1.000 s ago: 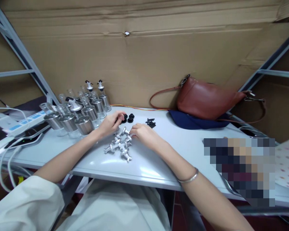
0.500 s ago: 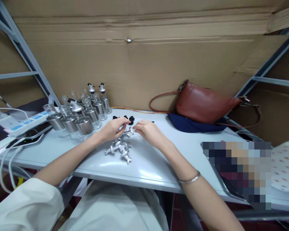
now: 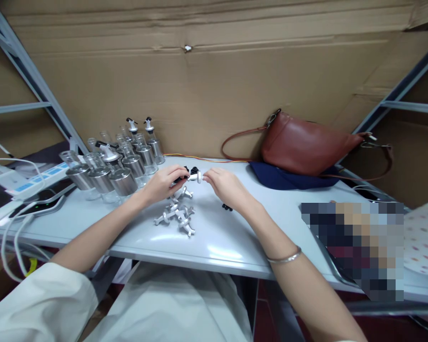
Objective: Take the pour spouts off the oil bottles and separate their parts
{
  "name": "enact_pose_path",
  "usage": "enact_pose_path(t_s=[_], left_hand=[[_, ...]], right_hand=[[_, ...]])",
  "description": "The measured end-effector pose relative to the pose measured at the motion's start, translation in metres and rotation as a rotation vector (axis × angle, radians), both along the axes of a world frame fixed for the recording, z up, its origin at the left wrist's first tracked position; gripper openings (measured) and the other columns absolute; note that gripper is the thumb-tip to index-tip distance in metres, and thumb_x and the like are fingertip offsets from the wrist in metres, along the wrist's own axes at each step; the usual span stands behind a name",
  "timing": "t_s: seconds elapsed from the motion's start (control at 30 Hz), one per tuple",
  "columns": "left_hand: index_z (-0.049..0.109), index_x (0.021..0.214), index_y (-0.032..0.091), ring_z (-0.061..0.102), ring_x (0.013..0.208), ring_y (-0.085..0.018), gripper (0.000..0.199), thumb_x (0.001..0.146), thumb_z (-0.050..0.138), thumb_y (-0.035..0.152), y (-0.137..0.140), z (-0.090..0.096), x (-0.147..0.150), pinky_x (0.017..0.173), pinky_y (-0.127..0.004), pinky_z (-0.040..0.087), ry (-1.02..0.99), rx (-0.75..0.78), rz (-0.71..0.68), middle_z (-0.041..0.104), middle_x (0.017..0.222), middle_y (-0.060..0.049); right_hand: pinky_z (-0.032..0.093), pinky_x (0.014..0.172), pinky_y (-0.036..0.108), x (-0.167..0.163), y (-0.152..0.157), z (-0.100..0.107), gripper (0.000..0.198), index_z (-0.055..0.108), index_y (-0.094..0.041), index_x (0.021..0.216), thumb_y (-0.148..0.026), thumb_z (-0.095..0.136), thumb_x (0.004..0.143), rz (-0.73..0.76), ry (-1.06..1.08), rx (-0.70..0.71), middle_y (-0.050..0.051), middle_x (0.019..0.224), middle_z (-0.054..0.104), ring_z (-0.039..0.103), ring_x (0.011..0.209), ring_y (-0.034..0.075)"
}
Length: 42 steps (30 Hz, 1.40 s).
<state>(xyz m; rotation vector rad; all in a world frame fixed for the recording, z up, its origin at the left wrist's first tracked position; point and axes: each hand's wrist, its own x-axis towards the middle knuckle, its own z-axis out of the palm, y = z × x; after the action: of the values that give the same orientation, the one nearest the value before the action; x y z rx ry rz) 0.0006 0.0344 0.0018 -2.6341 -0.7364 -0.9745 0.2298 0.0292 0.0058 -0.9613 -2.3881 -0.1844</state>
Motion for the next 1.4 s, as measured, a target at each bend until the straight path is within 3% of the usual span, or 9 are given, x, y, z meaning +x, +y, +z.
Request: enact_pose_path(t_s=[0.37, 0.57, 0.77, 0.87, 1.0, 1.17, 1.3, 1.4], left_hand=[[0.053, 0.093, 0.013, 0.058, 0.082, -0.015, 0.022, 0.097, 0.034, 0.025, -0.005, 0.002, 0.007, 0.074, -0.027, 0.045, -0.069, -0.014, -0.001, 0.061, 0.094, -0.01], [0.052, 0.096, 0.014, 0.057, 0.073, -0.015, 0.019, 0.096, 0.036, 0.024, -0.006, -0.006, 0.01, 0.069, -0.026, 0.043, 0.089, -0.106, 0.01, 0.061, 0.088, -0.006], [0.054, 0.097, 0.014, 0.057, 0.074, -0.017, 0.03, 0.097, 0.026, 0.025, -0.005, -0.005, 0.007, 0.071, -0.029, 0.04, 0.144, -0.169, 0.043, 0.061, 0.088, -0.007], [0.055, 0.1, 0.014, 0.057, 0.083, -0.019, 0.033, 0.094, 0.035, 0.04, -0.018, 0.004, 0.01, 0.077, -0.031, 0.04, 0.127, -0.251, -0.055, 0.061, 0.094, -0.008], [0.058, 0.093, 0.015, 0.054, 0.093, -0.022, 0.049, 0.073, 0.061, 0.06, -0.048, 0.015, 0.018, 0.085, -0.032, 0.04, 0.221, -0.374, -0.285, 0.06, 0.098, -0.008], [0.06, 0.085, 0.017, 0.053, 0.098, -0.023, 0.039, 0.069, 0.069, 0.051, -0.065, 0.015, 0.022, 0.09, -0.037, 0.035, 0.43, -0.447, -0.278, 0.06, 0.097, -0.006], [0.06, 0.072, 0.017, 0.052, 0.092, -0.021, 0.024, 0.076, 0.066, 0.04, -0.061, 0.01, 0.023, 0.085, -0.036, 0.034, 0.476, -0.401, -0.235, 0.06, 0.082, -0.003], [0.06, 0.071, 0.017, 0.052, 0.088, -0.02, 0.02, 0.082, 0.061, 0.034, -0.059, 0.007, 0.024, 0.083, -0.033, 0.034, 0.485, -0.373, -0.202, 0.059, 0.076, -0.003]], right_hand=[[0.041, 0.069, 0.029, -0.01, -0.012, 0.001, 0.026, 0.057, -0.016, 0.08, -0.018, 0.034, 0.093, 0.057, -0.004, -0.201, 0.007, 0.077, 0.061, 0.056, 0.071, 0.019], [0.041, 0.068, 0.028, -0.011, -0.012, -0.001, 0.024, 0.057, -0.016, 0.08, -0.018, 0.036, 0.091, 0.035, 0.014, -0.269, 0.006, 0.077, 0.061, 0.055, 0.069, 0.018], [0.042, 0.073, 0.03, -0.011, -0.015, 0.001, 0.013, 0.06, -0.016, 0.09, -0.026, 0.054, 0.085, 0.109, -0.001, -0.289, 0.007, 0.084, 0.061, 0.057, 0.077, 0.019], [0.042, 0.072, 0.03, -0.013, -0.017, 0.001, 0.013, 0.061, -0.016, 0.089, -0.026, 0.059, 0.082, 0.08, -0.054, -0.32, 0.008, 0.088, 0.062, 0.056, 0.079, 0.02], [0.042, 0.07, 0.028, -0.011, -0.016, 0.0, 0.008, 0.061, -0.015, 0.085, -0.02, 0.058, 0.08, 0.077, -0.089, -0.341, 0.007, 0.085, 0.061, 0.057, 0.077, 0.019], [0.042, 0.069, 0.027, -0.01, -0.014, 0.001, 0.015, 0.063, -0.015, 0.093, -0.018, 0.059, 0.079, 0.054, -0.083, -0.358, 0.006, 0.085, 0.064, 0.058, 0.075, 0.018], [0.041, 0.062, 0.024, -0.014, -0.017, 0.004, 0.019, 0.063, -0.015, 0.096, -0.012, 0.053, 0.08, 0.022, -0.05, -0.45, 0.001, 0.069, 0.063, 0.057, 0.061, 0.014], [0.042, 0.063, 0.022, -0.015, -0.019, 0.006, 0.023, 0.063, -0.016, 0.098, -0.01, 0.047, 0.082, 0.056, 0.007, -0.459, 0.002, 0.072, 0.066, 0.059, 0.063, 0.014]])
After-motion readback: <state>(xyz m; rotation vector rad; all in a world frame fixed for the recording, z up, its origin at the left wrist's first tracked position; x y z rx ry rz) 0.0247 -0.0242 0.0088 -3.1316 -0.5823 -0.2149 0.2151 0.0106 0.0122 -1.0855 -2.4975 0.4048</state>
